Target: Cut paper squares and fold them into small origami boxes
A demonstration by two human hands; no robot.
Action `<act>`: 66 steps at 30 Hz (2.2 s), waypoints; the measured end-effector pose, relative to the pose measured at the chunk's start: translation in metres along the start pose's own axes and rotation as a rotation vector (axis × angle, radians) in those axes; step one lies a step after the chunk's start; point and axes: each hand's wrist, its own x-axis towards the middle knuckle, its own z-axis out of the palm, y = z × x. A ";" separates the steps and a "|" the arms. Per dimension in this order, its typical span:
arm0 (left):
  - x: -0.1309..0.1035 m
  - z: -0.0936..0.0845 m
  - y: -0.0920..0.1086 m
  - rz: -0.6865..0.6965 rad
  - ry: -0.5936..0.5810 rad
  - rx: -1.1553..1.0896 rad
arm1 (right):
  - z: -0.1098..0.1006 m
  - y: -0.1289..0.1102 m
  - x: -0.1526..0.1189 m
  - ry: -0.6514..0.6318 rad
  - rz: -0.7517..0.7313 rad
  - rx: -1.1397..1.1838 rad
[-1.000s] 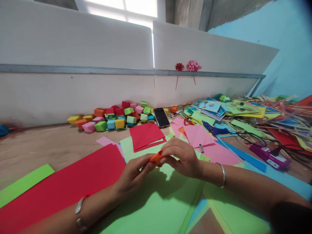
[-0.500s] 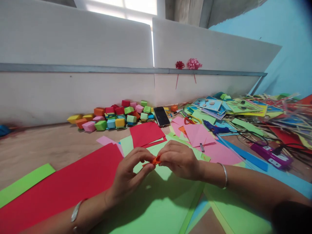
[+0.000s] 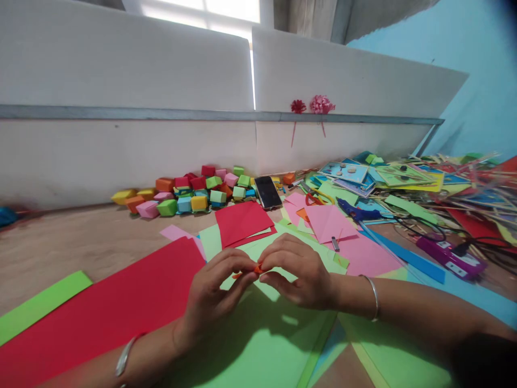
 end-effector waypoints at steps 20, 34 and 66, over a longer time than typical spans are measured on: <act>-0.001 -0.001 0.012 0.067 -0.022 -0.075 | 0.000 -0.012 0.002 0.026 0.070 0.101; -0.001 -0.003 0.009 0.025 0.004 -0.080 | 0.001 0.001 -0.002 0.049 0.098 0.085; 0.011 -0.007 0.013 -0.037 0.012 0.063 | -0.009 -0.003 0.006 0.047 0.203 0.027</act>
